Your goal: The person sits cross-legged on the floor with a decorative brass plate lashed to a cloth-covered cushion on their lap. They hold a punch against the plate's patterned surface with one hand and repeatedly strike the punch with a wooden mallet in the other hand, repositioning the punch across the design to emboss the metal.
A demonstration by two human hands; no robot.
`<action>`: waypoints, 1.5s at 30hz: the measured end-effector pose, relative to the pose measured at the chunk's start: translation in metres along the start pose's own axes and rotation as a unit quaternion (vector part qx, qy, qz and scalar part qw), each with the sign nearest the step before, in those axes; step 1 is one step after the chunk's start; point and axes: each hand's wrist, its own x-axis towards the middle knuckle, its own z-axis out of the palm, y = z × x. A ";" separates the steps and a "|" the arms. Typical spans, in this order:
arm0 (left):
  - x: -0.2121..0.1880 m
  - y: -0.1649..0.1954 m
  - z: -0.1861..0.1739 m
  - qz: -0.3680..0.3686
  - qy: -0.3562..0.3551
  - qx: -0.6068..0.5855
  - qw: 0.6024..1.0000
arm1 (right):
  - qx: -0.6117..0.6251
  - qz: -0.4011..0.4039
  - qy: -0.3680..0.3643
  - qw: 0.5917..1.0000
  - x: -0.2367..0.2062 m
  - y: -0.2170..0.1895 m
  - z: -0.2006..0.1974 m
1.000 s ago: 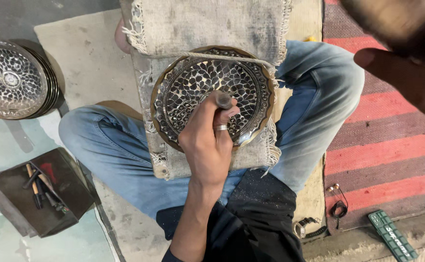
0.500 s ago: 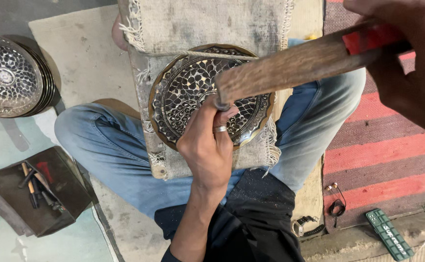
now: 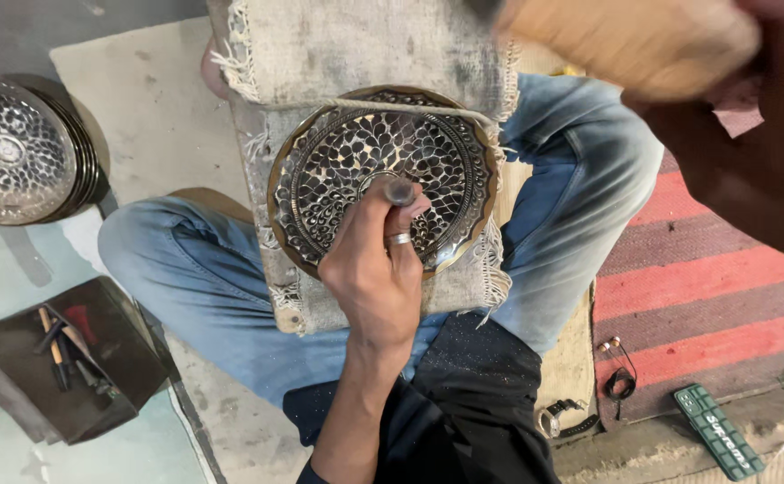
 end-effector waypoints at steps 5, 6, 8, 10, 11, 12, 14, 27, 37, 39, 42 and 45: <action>0.001 0.002 -0.001 -0.005 -0.001 0.035 0.999 | -0.060 -0.043 -0.040 0.996 0.007 -0.004 -0.009; 0.001 0.002 -0.001 -0.003 0.000 0.030 1.000 | -0.066 -0.049 -0.040 0.996 0.007 -0.004 -0.010; 0.001 0.002 0.001 0.005 0.002 0.016 1.000 | -0.071 -0.062 -0.036 0.995 0.009 -0.003 -0.009; 0.000 0.001 0.002 0.016 0.009 0.032 0.999 | -0.083 -0.068 -0.034 0.994 0.011 -0.004 -0.007; -0.001 0.001 0.002 0.021 0.013 0.039 0.999 | -0.094 -0.071 -0.034 0.992 0.012 -0.005 -0.008; -0.001 0.000 0.003 0.017 0.013 0.030 0.999 | -0.110 -0.075 -0.036 0.990 0.014 -0.008 -0.007; -0.002 0.000 0.003 0.009 0.013 0.013 1.000 | -0.154 -0.090 -0.039 0.983 0.018 -0.013 -0.007; -0.003 0.002 -0.001 0.012 0.012 0.056 0.998 | -0.251 -0.109 -0.037 0.961 0.037 -0.034 -0.003; -0.001 0.005 -0.002 0.012 0.003 0.053 0.999 | -0.182 -0.042 -0.012 0.982 0.018 -0.015 0.005; -0.001 0.005 -0.002 0.013 0.010 0.066 0.998 | -0.115 0.022 -0.021 0.993 0.013 -0.010 0.008; -0.001 0.002 -0.001 0.017 0.003 0.045 0.999 | -0.190 -0.007 -0.036 0.981 0.011 -0.007 0.010; -0.001 0.002 -0.002 0.027 0.012 0.061 0.998 | -0.166 0.053 -0.064 0.983 0.013 -0.009 0.009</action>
